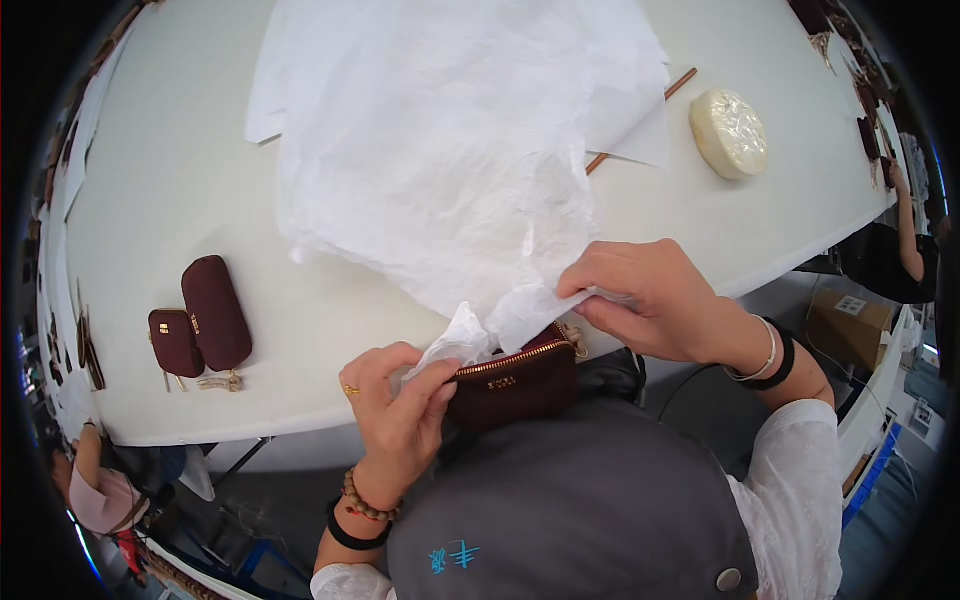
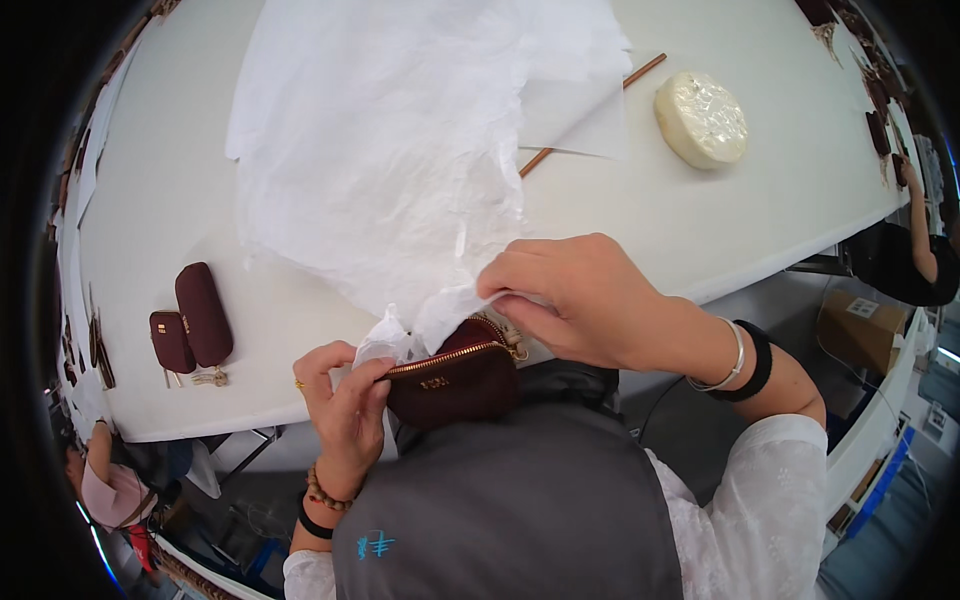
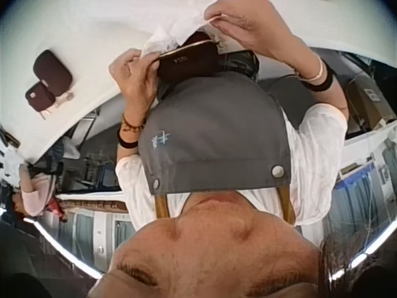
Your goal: The person places crumpled white tissue paper into small maroon zippered pouches. They open the pouches, stuff the paper inside to fill the volume, and then zip them closed. The person repeats this process for multiple pouches on a white table.
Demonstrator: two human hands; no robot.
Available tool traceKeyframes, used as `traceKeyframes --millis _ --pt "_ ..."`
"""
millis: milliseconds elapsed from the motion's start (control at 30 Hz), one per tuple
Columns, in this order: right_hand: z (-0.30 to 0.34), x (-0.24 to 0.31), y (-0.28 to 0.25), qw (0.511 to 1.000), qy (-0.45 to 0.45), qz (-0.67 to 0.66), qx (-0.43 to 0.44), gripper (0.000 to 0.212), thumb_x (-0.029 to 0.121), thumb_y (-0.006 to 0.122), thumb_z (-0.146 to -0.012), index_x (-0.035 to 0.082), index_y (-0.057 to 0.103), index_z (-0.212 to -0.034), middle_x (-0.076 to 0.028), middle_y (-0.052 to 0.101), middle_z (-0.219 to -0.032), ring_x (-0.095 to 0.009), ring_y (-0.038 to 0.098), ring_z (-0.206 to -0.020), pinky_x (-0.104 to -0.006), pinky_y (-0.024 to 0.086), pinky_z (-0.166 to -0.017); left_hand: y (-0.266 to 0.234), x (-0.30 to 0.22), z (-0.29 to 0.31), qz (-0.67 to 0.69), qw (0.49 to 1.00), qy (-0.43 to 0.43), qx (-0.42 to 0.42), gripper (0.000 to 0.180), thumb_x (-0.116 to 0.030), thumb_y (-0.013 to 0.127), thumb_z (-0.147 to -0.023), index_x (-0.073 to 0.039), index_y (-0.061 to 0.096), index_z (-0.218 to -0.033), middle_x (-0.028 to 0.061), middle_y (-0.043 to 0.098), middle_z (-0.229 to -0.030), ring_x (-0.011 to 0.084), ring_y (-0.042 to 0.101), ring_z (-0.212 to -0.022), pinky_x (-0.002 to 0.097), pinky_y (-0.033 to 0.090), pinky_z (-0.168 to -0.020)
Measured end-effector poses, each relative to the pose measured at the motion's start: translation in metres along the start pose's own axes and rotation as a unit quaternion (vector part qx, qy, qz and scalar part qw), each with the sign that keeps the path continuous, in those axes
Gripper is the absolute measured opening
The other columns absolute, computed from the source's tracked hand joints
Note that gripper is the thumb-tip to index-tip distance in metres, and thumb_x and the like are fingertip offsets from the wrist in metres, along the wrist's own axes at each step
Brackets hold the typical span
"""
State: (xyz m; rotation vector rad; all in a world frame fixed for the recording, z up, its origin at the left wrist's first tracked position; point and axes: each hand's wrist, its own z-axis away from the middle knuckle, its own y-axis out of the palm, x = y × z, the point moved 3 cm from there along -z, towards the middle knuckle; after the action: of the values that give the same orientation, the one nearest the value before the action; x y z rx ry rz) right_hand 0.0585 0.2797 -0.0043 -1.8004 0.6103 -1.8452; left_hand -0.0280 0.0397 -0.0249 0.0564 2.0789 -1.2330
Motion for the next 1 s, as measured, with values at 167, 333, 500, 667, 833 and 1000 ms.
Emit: traceKeyframes --millis 167,333,500,667,833,1000 --pt "-0.010 0.013 0.025 0.940 0.067 -0.193 0.274 0.034 0.037 0.059 -0.091 0.004 0.066 -0.097 -0.012 0.064 -0.076 -0.026 0.060 -0.065 -0.0358 0.046 -0.060 0.007 -0.001 0.003 0.047 0.998 -0.044 -0.003 0.011 -0.018 0.064 -0.087 -0.010 0.064 -0.094 0.0012 0.056 -0.079 0.0199 0.050 -0.080 0.0319 0.030 -0.081" --pt "-0.006 0.010 0.035 0.912 0.084 -0.175 0.362 0.035 0.038 0.060 -0.090 0.004 0.066 -0.084 -0.011 0.059 -0.063 -0.025 0.057 -0.058 -0.0357 0.043 -0.057 0.013 0.001 0.003 0.258 0.945 -0.142 0.142 0.016 -0.023 0.057 -0.094 -0.008 0.060 -0.088 0.0009 0.056 -0.074 0.0189 0.048 -0.075 0.0317 0.030 -0.081" --pt "-0.014 0.010 0.015 0.965 0.021 -0.101 0.243 0.030 0.029 0.063 -0.089 0.002 0.058 -0.075 -0.009 0.051 -0.059 -0.021 0.050 -0.054 -0.0341 0.038 -0.052 -0.004 0.015 0.006 0.471 0.828 -0.277 0.129 0.016 -0.019 0.061 -0.090 -0.005 0.062 -0.099 0.0021 0.056 -0.082 0.0153 0.048 -0.086 0.0285 0.038 -0.079" --pt "-0.020 0.001 0.015 0.954 0.090 -0.183 0.218 0.033 0.019 0.064 -0.089 0.000 0.048 -0.068 -0.006 0.042 -0.058 -0.017 0.041 -0.051 -0.0301 0.033 -0.050 -0.009 0.018 0.004 0.318 0.931 -0.162 0.081 0.031 -0.010 0.071 -0.080 -0.005 0.066 -0.110 0.0076 0.059 -0.104 0.0183 0.053 -0.093 0.0288 0.043 -0.083" --pt "-0.016 -0.002 0.019 0.967 0.108 -0.143 0.184 0.023 0.026 0.063 -0.089 0.003 0.064 -0.083 -0.011 0.057 -0.064 -0.023 0.050 -0.056 -0.0324 0.041 -0.056 -0.006 0.004 0.014 0.325 0.920 -0.206 0.068 0.060 -0.013 0.075 -0.076 -0.005 0.052 -0.130 0.0048 0.066 -0.101 0.0157 0.051 -0.089 0.0305 0.042 -0.081" --pt "-0.012 0.005 0.022 0.962 0.137 -0.136 0.192 0.019 0.024 0.059 -0.092 0.007 0.063 -0.100 -0.010 0.061 -0.069 -0.022 0.054 -0.058 -0.0330 0.043 -0.058 0.009 0.004 0.024 0.337 0.890 -0.254 0.174 0.063 -0.014 0.071 -0.082 -0.002 0.039 -0.135 0.0045 0.067 -0.099 0.0127 0.051 -0.091 0.0296 0.035 -0.093"
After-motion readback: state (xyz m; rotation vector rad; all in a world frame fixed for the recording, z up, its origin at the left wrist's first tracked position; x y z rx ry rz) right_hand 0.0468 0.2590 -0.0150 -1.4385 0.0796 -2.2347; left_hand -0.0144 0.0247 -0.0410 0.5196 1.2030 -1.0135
